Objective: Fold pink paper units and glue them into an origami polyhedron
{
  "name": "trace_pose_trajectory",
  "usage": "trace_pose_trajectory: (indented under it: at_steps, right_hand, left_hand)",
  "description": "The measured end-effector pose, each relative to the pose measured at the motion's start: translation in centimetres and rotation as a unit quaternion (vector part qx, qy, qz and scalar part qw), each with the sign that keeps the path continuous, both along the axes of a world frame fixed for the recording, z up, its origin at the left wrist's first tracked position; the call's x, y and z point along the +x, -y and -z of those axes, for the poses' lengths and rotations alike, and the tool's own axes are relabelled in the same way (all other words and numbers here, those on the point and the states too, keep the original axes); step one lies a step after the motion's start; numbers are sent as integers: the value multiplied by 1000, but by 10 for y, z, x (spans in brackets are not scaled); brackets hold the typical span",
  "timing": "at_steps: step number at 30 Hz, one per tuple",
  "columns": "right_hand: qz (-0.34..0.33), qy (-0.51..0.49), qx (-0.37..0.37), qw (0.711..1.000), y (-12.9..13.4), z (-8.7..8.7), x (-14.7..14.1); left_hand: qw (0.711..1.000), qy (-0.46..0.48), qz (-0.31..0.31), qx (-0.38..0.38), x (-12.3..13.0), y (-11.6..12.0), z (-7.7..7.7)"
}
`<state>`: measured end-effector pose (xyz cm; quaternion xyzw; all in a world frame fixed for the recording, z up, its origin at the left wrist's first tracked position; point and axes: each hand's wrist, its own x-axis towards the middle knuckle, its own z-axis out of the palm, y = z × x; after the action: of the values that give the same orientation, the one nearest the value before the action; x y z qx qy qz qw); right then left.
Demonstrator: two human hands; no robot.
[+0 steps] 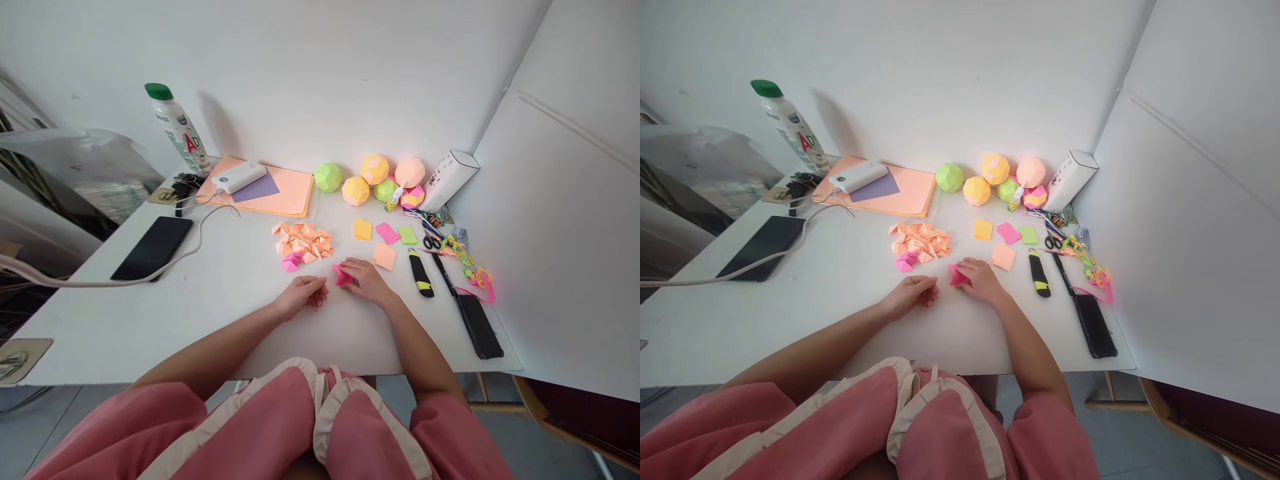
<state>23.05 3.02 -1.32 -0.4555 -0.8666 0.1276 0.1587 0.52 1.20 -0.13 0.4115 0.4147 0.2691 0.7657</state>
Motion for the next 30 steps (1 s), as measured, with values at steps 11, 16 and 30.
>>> trace_pose_trajectory:
  at_steps: [11,16,30]
  right_hand:
    - [102,-224,-78,966,8,-3,-15]
    - [93,-476,-395,780,18,-21,-28]
    - [74,-424,-413,803,33,-31,-44]
  left_hand:
    - [998,18,-52,28,0,1,3]
    - [991,12,-36,131,3,8,1]
    - [976,-83,-144,139,3,8,-2]
